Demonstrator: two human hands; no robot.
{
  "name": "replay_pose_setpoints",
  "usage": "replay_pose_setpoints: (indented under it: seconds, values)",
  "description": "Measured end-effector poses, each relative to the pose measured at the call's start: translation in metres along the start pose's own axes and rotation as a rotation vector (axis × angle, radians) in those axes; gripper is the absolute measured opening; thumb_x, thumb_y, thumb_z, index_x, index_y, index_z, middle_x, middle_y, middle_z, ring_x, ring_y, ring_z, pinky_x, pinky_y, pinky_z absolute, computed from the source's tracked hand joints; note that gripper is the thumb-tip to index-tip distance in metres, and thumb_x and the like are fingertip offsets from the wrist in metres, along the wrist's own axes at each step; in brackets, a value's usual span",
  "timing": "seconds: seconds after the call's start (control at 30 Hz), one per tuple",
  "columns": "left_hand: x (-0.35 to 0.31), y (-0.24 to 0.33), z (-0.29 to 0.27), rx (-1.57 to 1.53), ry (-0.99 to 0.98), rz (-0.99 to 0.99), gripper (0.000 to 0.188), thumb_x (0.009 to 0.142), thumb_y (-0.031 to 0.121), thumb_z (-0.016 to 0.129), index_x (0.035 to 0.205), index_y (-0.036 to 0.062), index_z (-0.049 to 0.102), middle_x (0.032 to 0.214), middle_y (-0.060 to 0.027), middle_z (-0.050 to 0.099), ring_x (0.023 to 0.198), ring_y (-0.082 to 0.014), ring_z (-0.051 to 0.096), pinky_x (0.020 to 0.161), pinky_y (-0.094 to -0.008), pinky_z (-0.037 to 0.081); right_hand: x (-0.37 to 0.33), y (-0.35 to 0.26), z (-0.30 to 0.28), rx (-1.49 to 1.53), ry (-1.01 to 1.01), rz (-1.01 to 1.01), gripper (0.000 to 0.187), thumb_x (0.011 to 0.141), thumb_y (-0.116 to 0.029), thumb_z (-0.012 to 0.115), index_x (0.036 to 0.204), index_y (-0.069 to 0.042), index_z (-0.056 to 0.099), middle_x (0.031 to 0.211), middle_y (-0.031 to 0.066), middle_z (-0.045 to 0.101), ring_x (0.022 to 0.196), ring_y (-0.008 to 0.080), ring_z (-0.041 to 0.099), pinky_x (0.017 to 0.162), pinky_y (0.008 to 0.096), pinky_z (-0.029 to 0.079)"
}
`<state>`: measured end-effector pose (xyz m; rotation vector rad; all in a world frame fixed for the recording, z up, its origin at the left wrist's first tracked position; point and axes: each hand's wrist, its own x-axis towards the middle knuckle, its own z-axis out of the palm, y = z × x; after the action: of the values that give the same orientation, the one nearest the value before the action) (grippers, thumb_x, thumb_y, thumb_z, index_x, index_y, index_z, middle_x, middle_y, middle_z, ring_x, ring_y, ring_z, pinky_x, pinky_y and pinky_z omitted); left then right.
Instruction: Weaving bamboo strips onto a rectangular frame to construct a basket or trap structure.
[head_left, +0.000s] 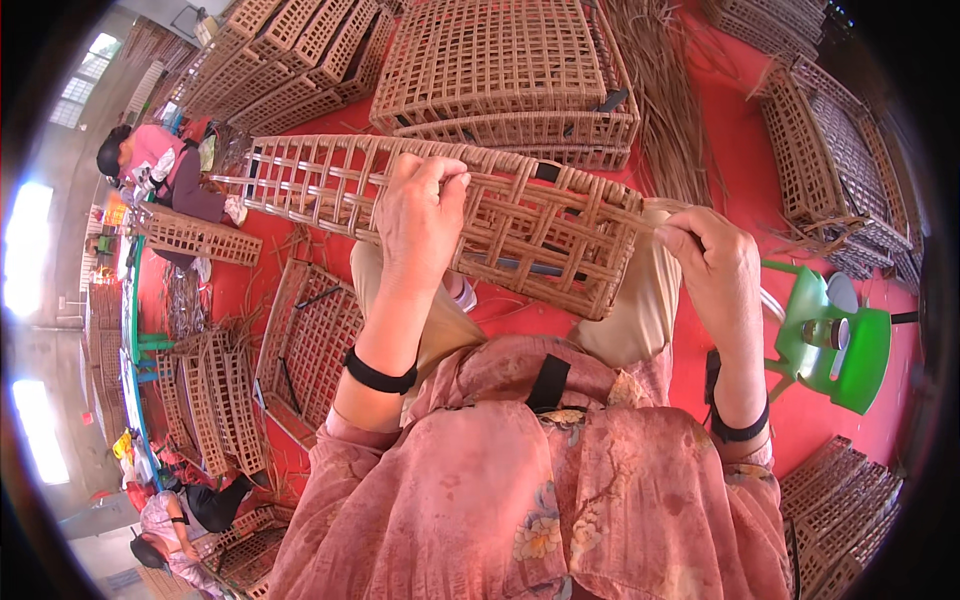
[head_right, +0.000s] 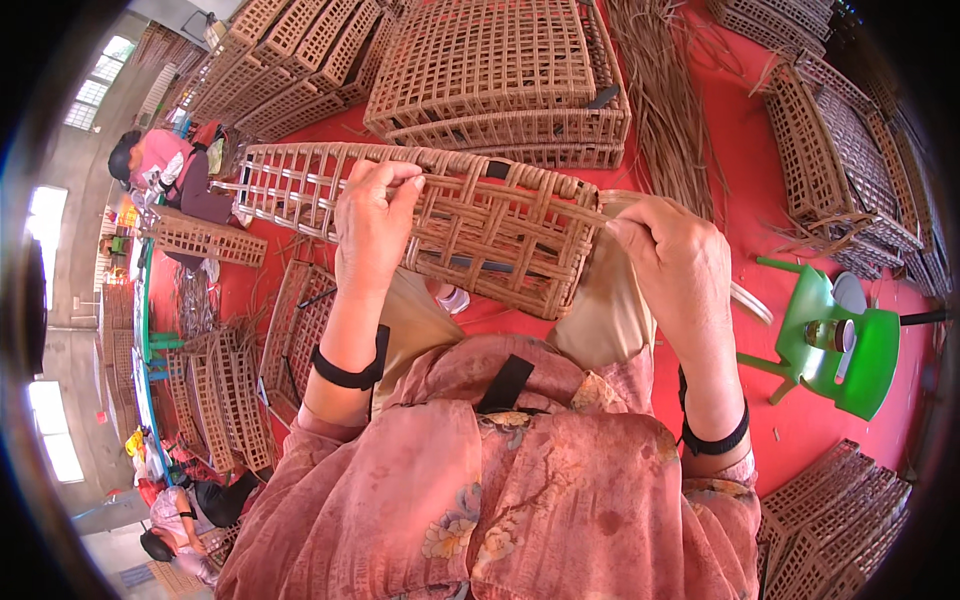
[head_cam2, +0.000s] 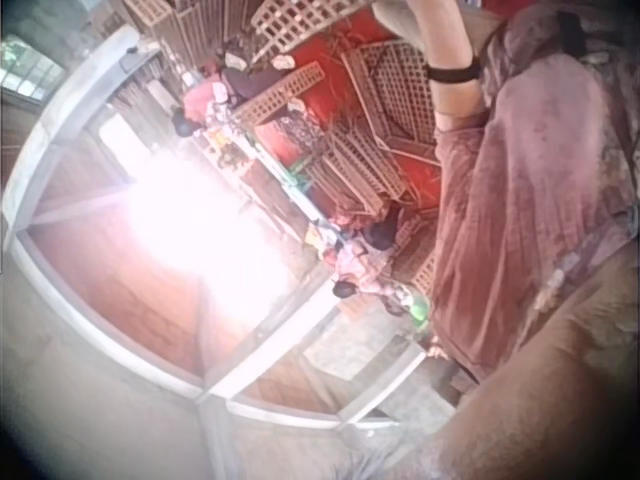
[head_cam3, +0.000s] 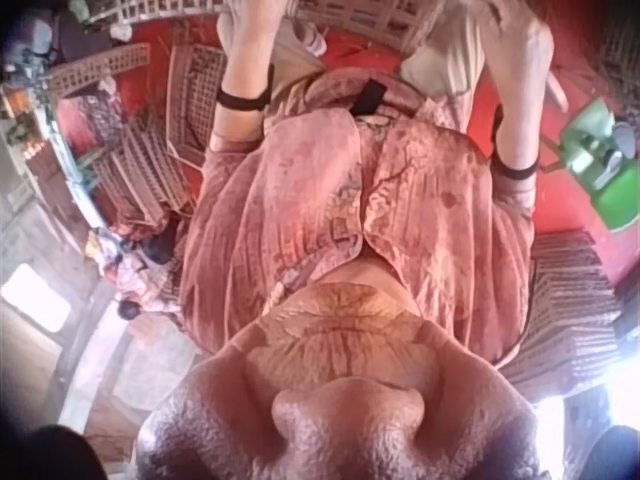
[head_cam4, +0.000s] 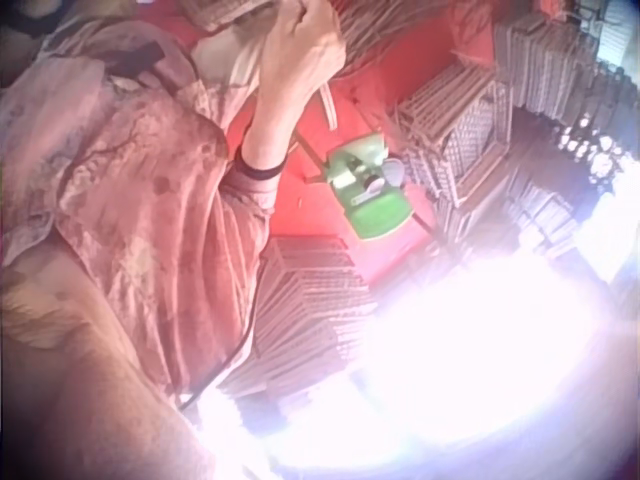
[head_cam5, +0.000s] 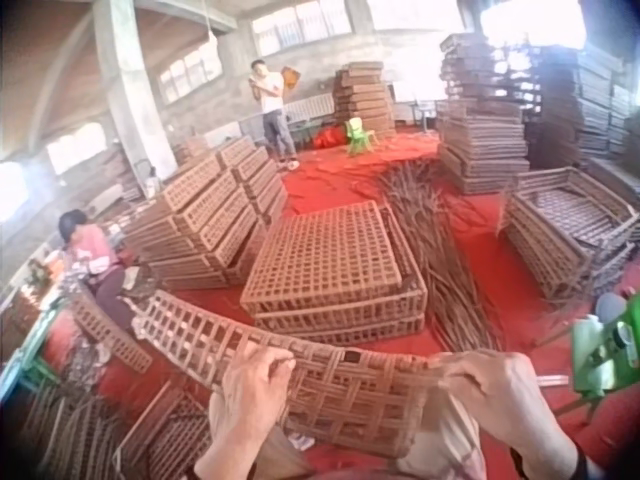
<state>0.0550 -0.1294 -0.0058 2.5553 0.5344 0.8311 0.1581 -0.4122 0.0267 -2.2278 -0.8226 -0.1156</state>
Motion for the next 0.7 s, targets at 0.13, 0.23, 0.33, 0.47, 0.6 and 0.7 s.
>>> replay_pose_setpoints:
  seconds: [0.13,0.23,0.33,0.47,0.6,0.7]
  values:
    - [-0.003,0.000,-0.004,0.116,-0.002,0.144,0.007,0.088,0.013,0.068,0.094,0.0108,0.071,0.092,-0.0077,0.062,0.082,-0.0297,0.066,0.073,-0.0421,0.052,0.007,-0.004,0.014,-0.009,0.048,-0.094,0.014,0.087,-0.018,0.070,0.086,-0.004,0.067,0.083,0.0117,0.069,0.077,0.0332,0.067,0.066,0.0407,0.051]
    - [-0.001,-0.004,-0.005,-0.039,0.059,0.059,0.011,0.088,0.012,0.067,0.098,0.0087,0.069,0.098,-0.0088,0.066,0.083,-0.0310,0.067,0.074,-0.0424,0.052,0.009,-0.006,0.020,-0.047,0.022,-0.085,0.015,0.088,-0.018,0.070,0.085,-0.005,0.066,0.081,0.0123,0.068,0.075,0.0338,0.066,0.065,0.0422,0.050]
    - [0.000,-0.009,-0.005,0.086,-0.017,0.014,0.014,0.089,0.012,0.066,0.100,0.0046,0.066,0.100,-0.0137,0.069,0.086,-0.0327,0.068,0.075,-0.0426,0.053,0.010,-0.006,0.022,-0.061,0.015,-0.035,0.015,0.088,-0.019,0.070,0.084,-0.005,0.066,0.078,0.0132,0.067,0.073,0.0346,0.065,0.064,0.0431,0.050]
    - [0.009,-0.020,-0.004,0.168,-0.130,-0.033,0.013,0.088,0.008,0.066,0.099,0.0015,0.066,0.093,-0.0144,0.071,0.084,-0.0266,0.070,0.073,-0.0383,0.053,0.010,-0.009,0.025,-0.096,0.022,-0.049,0.016,0.088,-0.020,0.070,0.084,-0.005,0.066,0.078,0.0136,0.067,0.074,0.0348,0.066,0.065,0.0435,0.050]
    - [0.020,-0.041,-0.009,-0.541,-0.173,-0.302,0.013,0.087,0.004,0.068,0.100,0.0041,0.066,0.088,-0.0021,0.069,0.074,-0.0093,0.061,0.066,-0.0254,0.050,0.007,-0.018,0.015,-0.119,0.030,-0.039,0.014,0.088,-0.019,0.069,0.085,-0.006,0.067,0.083,0.0137,0.068,0.075,0.0344,0.066,0.067,0.0423,0.051]
    - [0.025,-0.056,-0.010,-0.717,-0.163,-0.421,0.012,0.088,0.004,0.068,0.100,0.0053,0.067,0.086,-0.0003,0.067,0.073,-0.0039,0.056,0.063,-0.0200,0.046,0.006,-0.022,-0.002,-0.090,0.011,-0.045,0.012,0.087,-0.017,0.068,0.089,-0.005,0.068,0.089,0.0127,0.069,0.077,0.0341,0.066,0.068,0.0416,0.051]
